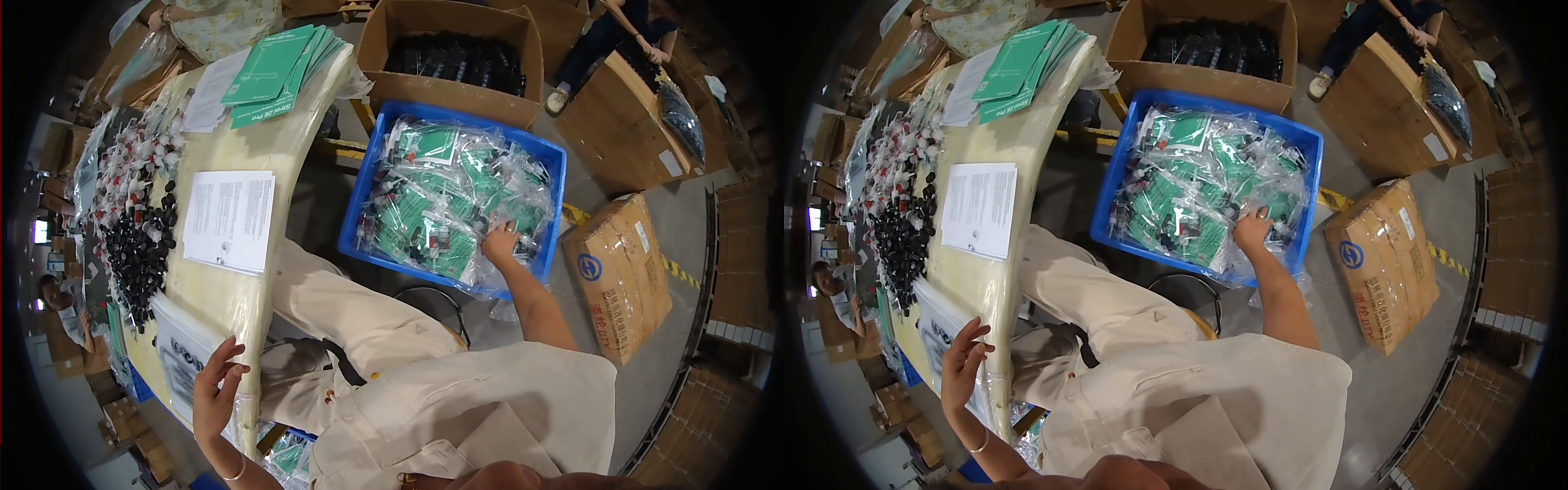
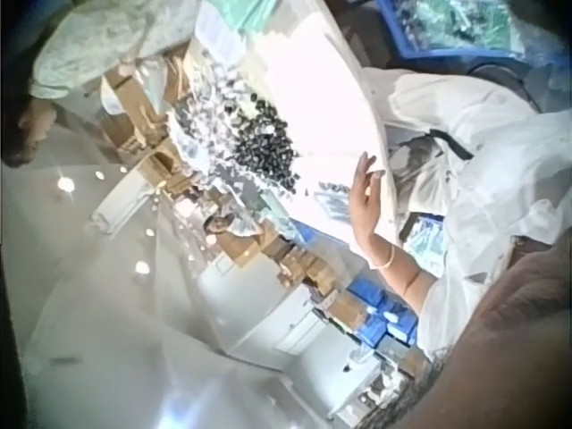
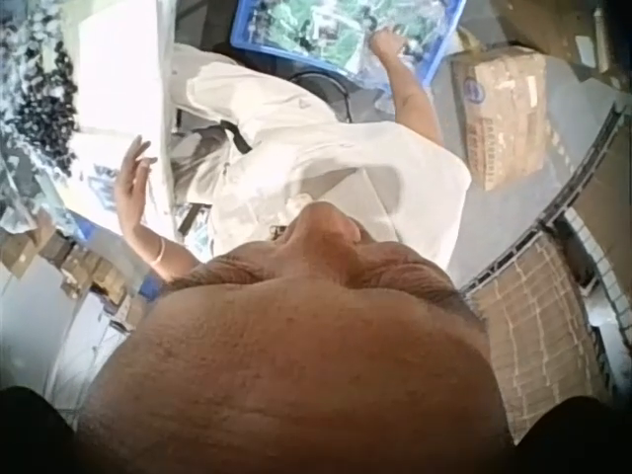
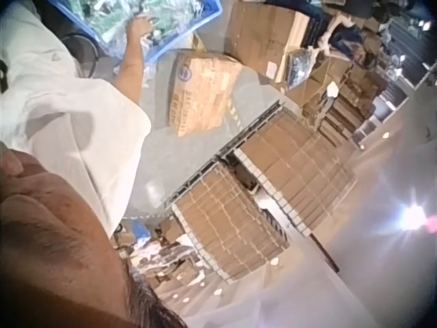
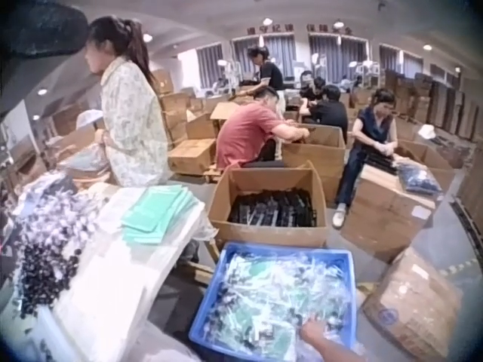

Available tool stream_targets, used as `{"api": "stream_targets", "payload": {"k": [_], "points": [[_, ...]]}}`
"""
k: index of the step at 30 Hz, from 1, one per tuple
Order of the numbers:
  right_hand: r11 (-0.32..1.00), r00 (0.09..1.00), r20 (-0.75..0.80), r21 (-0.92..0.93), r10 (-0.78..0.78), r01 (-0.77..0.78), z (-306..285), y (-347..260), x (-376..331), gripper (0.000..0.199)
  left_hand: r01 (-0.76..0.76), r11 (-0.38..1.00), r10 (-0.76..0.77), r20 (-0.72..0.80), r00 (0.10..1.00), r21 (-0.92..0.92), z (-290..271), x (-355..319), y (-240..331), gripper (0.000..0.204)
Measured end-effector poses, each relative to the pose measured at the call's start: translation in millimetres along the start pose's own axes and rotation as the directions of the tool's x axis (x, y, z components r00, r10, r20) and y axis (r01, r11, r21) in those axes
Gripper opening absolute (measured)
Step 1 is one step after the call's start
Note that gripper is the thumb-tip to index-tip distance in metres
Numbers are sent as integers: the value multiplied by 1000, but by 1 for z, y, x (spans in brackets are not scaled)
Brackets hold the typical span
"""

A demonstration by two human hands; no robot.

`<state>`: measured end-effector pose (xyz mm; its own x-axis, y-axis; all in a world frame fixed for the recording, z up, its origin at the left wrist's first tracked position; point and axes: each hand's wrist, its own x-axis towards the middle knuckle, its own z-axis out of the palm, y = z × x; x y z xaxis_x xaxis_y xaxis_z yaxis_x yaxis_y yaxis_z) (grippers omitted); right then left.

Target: Packing instruction manuals and electronic components into individual plastic bags at a warehouse station.

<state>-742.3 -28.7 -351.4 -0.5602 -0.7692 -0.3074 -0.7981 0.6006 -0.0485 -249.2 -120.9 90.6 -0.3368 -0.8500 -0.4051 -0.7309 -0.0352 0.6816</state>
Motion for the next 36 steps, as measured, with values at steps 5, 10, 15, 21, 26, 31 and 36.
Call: {"api": "stream_targets", "payload": {"k": [5,10,15,21,26,31,36], "points": [[989,1000,-5,145,9,-8,-13,9,5,41,7,1000,-7,-16,1000,11,1,-1,1,42],[991,991,39,-17,-129,130,17,32,-3,35,31,999,-31,-11,999,-15,-1,-10,-12,43],[963,808,549,-20,-214,269,-56,-6,36,43,17,999,-19,-56,998,-38,-6,-22,-25,43],[884,872,161,7,-463,468,-30,-65,40,66,-10,996,4,-67,998,-87,0,-25,-31,42],[966,928,289,-27,-237,256,-34,-84,40,90,-14,994,5,-81,997,-112,-2,-35,-48,42],[930,929,187,251,-318,268,-49,-101,51,64,-43,987,26,-111,993,-153,-2,-37,-68,42],[811,775,244,239,-582,534,-77,-118,67,34,-84,985,69,-102,992,-153,-2,-33,-70,42]]}}
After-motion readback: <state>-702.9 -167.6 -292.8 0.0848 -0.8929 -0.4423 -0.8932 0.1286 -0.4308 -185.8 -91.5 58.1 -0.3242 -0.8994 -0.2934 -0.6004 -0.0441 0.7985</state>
